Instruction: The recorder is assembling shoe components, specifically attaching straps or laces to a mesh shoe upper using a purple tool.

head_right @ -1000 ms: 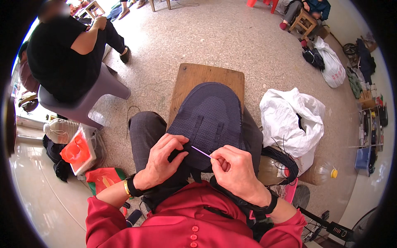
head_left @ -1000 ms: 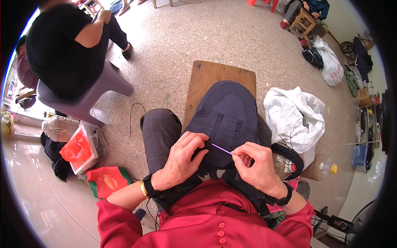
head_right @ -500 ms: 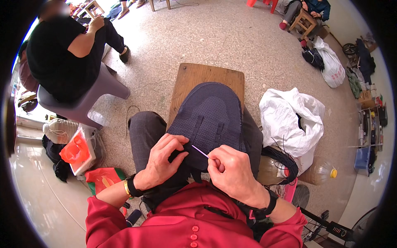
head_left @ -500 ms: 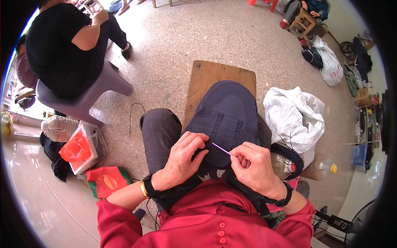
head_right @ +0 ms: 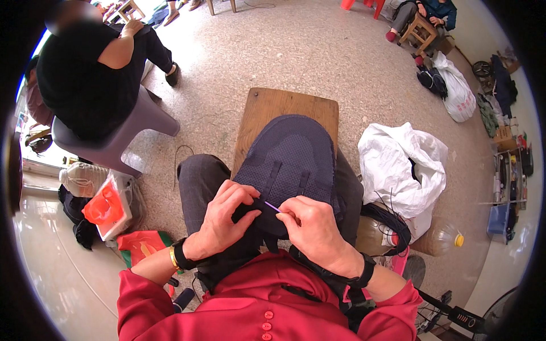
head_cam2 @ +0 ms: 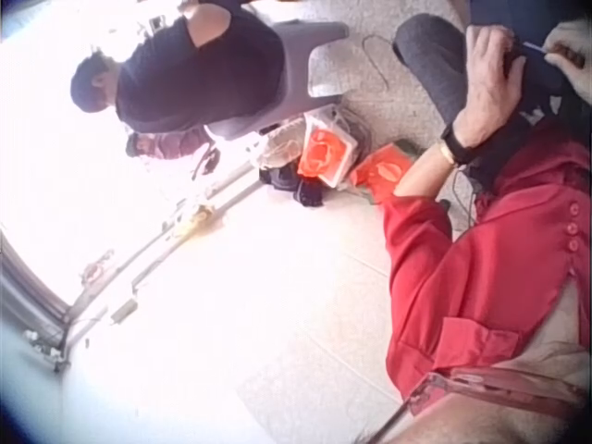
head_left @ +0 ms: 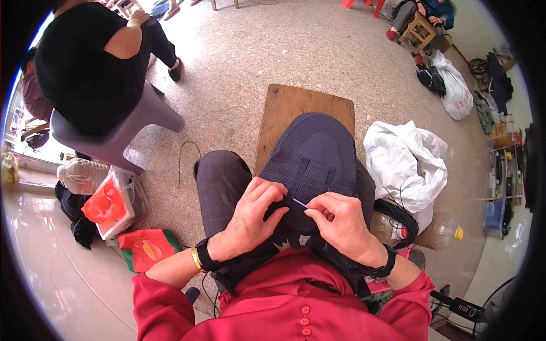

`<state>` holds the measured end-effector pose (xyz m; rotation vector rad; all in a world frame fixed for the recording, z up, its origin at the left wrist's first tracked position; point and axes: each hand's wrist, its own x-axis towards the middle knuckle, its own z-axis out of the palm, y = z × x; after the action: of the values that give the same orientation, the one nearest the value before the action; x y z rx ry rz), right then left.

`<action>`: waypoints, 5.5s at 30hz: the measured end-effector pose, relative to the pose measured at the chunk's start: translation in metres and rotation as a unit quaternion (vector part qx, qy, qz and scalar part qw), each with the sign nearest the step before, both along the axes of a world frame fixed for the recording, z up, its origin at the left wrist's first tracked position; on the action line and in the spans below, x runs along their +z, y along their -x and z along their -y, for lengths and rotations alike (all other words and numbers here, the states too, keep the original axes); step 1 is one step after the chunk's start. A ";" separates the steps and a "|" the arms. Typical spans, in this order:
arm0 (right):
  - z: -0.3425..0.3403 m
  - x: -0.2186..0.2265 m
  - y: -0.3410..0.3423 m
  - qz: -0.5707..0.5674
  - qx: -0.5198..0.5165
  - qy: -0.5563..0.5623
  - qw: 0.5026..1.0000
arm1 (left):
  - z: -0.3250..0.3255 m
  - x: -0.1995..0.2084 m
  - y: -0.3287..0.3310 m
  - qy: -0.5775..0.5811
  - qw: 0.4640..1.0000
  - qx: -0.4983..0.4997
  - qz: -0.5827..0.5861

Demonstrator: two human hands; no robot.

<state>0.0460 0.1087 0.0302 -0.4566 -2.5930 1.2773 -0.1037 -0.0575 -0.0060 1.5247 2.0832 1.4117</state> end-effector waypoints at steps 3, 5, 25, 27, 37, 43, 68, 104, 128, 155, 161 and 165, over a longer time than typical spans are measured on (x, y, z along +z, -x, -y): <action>0.002 -0.002 0.009 -0.019 0.010 -0.033 0.999 | -0.003 0.003 0.005 0.011 0.999 -0.010 0.029; 0.003 -0.001 0.013 -0.035 0.021 -0.058 0.997 | -0.003 0.004 0.005 0.006 1.000 -0.011 0.027; -0.001 -0.005 0.002 -0.013 -0.009 -0.048 0.999 | -0.014 -0.007 0.023 0.042 0.988 -0.138 -0.062; -0.004 -0.005 -0.001 -0.014 -0.017 -0.044 0.999 | -0.019 -0.008 0.019 0.043 0.985 -0.145 -0.080; -0.009 -0.005 -0.007 -0.045 0.000 -0.144 0.989 | -0.023 -0.001 0.010 0.070 0.966 -0.175 -0.179; -0.005 -0.011 0.010 -0.065 0.051 -0.183 0.980 | -0.020 0.002 0.019 0.104 0.957 -0.175 -0.207; -0.009 -0.018 0.008 -0.049 0.043 -0.152 0.986 | -0.033 0.006 0.043 0.096 0.935 -0.281 -0.195; -0.014 -0.026 0.008 -0.071 0.045 -0.162 0.983 | -0.009 0.016 0.038 0.141 0.970 -0.180 -0.086; -0.014 -0.028 0.003 -0.100 0.051 -0.164 0.980 | -0.003 0.025 0.023 0.138 0.980 -0.136 0.048; -0.051 -0.023 -0.017 -0.118 0.101 -0.081 0.984 | 0.264 -0.011 0.206 0.254 0.876 0.295 -0.285; -0.052 -0.026 -0.021 -0.103 0.095 -0.080 0.987 | 0.264 0.008 0.208 0.249 0.876 0.340 -0.234; -0.051 -0.025 -0.019 -0.104 0.092 -0.073 0.988 | 0.264 0.003 0.215 0.180 0.835 0.348 -0.387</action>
<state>0.0652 0.1601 0.0052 -0.0541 -2.5714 1.1093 -0.3191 -0.3214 -0.0029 1.3397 3.3970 0.4067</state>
